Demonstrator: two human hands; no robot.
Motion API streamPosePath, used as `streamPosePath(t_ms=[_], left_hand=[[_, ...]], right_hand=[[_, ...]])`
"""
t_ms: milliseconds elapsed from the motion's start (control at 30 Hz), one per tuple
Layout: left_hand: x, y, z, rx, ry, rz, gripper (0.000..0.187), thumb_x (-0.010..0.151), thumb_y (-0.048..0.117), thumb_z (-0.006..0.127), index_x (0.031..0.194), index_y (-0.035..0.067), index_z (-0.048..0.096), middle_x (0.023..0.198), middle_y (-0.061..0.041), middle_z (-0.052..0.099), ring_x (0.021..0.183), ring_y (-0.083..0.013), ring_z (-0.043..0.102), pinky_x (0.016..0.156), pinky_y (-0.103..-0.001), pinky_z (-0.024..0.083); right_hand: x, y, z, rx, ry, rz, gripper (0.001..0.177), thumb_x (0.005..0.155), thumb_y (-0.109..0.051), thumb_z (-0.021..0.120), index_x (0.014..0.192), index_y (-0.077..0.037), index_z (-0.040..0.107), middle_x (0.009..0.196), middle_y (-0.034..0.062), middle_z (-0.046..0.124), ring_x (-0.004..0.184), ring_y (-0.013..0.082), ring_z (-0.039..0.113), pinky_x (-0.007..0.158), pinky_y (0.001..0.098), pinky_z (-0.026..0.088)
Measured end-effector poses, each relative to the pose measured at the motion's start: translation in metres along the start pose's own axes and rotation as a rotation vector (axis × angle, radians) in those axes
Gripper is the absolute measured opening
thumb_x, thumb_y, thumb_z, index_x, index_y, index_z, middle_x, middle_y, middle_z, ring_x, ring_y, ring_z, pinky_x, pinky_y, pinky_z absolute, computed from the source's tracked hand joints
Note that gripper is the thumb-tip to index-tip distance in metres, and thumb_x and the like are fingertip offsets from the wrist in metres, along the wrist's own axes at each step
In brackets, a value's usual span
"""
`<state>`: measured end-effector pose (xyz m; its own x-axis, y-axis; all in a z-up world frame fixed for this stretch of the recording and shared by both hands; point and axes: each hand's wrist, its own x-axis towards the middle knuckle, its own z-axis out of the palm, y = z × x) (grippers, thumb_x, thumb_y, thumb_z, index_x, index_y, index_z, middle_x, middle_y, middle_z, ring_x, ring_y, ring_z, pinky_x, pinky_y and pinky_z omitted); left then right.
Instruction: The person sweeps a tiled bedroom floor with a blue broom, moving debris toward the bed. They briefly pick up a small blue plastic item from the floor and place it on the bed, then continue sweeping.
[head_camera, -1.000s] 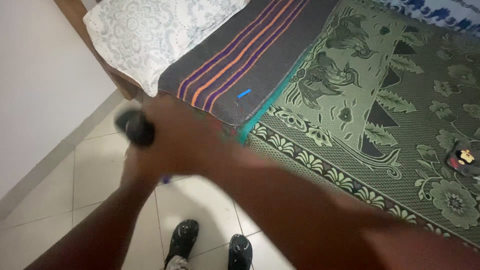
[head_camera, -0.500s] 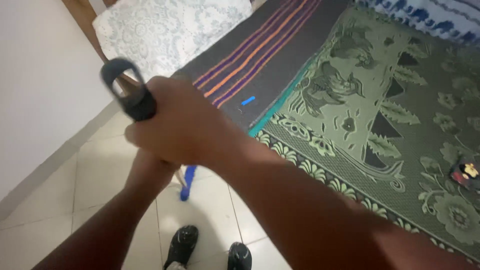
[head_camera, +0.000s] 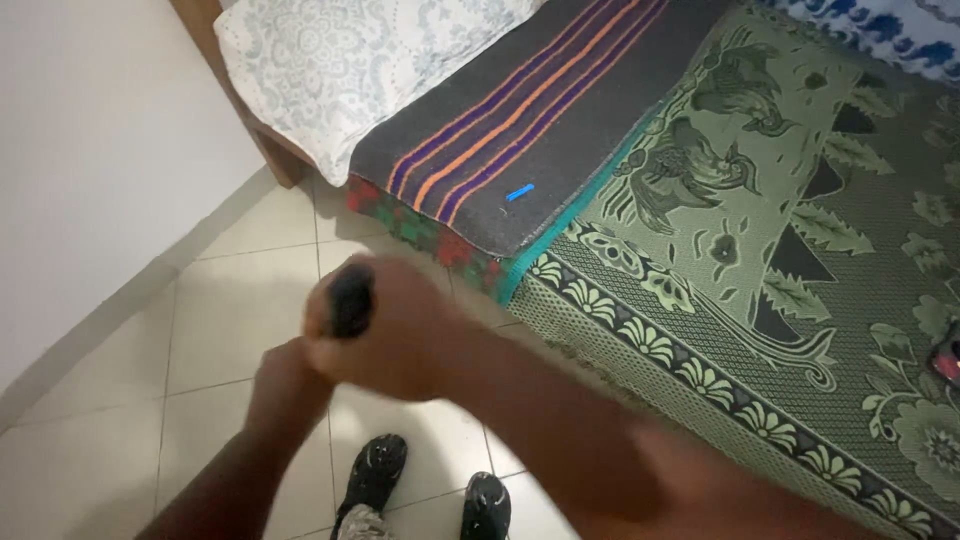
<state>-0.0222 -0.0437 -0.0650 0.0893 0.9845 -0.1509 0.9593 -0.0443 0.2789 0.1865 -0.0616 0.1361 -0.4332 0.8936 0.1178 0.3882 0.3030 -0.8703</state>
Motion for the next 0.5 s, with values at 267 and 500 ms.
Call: streamPosePath(t_ms=[267, 500], left_hand=[[-0.004, 0.06, -0.075, -0.321, 0.012, -0.123, 0.017, 0.085, 0.003, 0.062, 0.082, 0.011, 0.078, 0.088, -0.015, 0.077, 0.082, -0.031, 0.074, 0.078, -0.043, 0.057], [0.056, -0.048, -0.083, -0.168, 0.238, -0.007, 0.03, 0.097, 0.022, 0.063, 0.118, 0.001, 0.061, 0.095, -0.023, 0.073, 0.091, -0.042, 0.07, 0.079, -0.049, 0.056]], right_hand=[[0.025, -0.024, -0.039, 0.173, -0.047, 0.164, 0.006, 0.079, -0.012, 0.07, 0.077, -0.006, 0.07, 0.07, 0.005, 0.072, 0.066, 0.013, 0.07, 0.063, 0.0312, 0.061], [0.084, 0.018, 0.042, 0.036, 0.08, -0.347, 0.007, 0.084, -0.017, 0.069, 0.083, -0.01, 0.066, 0.08, 0.0055, 0.071, 0.078, 0.0197, 0.072, 0.08, 0.0373, 0.061]])
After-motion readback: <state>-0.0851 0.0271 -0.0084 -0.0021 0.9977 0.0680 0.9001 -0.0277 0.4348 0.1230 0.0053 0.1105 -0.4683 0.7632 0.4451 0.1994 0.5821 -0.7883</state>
